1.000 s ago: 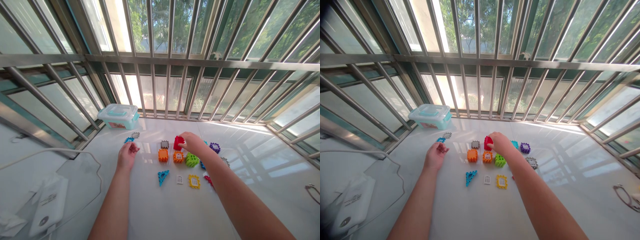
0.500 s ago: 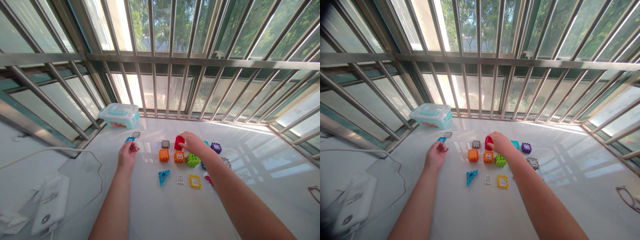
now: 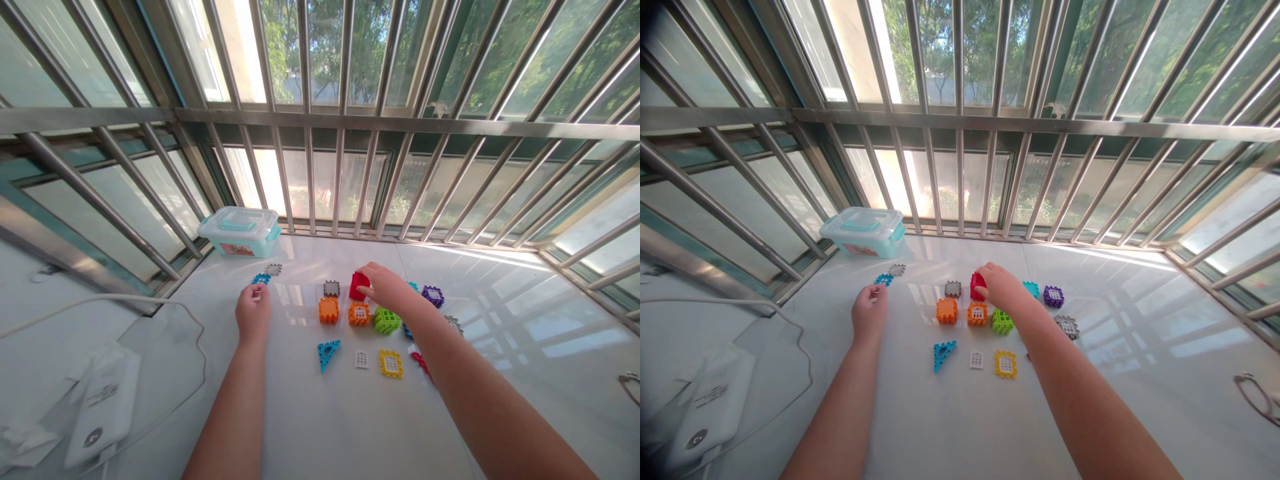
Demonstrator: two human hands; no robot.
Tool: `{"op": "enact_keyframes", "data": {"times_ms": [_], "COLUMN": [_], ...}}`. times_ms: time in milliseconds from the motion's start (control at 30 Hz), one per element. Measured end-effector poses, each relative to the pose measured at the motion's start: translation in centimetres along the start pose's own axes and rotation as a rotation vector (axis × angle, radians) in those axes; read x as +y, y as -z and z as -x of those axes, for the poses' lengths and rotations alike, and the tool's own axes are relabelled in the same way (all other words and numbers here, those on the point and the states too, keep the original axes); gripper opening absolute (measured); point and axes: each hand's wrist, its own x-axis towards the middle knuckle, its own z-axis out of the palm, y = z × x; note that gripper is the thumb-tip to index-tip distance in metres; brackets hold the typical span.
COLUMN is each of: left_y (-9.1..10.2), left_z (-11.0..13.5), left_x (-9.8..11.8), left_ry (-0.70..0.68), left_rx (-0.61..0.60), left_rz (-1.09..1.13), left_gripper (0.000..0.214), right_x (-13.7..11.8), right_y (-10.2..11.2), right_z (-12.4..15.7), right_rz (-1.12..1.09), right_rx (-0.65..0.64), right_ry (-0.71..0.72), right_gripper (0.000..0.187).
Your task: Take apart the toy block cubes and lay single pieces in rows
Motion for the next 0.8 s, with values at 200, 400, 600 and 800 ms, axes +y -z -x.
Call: {"op": "enact_keyframes", "data": {"times_ms": [200, 400, 600, 800], "left_y": [-0.6, -0.7, -0.2, 0.2], "left_z": [0.7, 1.0, 0.6, 0.2], "left_x": [-0.5, -1.1, -1.1, 0.1], "left_ry": [-0.185, -0.186, -0.187, -0.234], "left_rx": [-0.171, -0.085, -0.032, -0.070], "left_rz": [-0.521, -0.602, -0.538, -0.287], "left_gripper": [0.055, 0.036, 0.009, 0.014], "right_x": [-0.8, -5.1, -9.5, -9.6], "right_y": [1.5, 0.2, -6.8, -10.4], "right_z": [1.6, 9.3, 20.4, 25.4], "right_rz": [-0.066, -0.281, -0.373, -0.343], "right_rx": [0.149, 0.401, 0.293, 0.337], "right_ry": [-0.002, 0.094, 0.252, 0.284], "right_gripper": [0.045, 0.022, 0.019, 0.020]}}
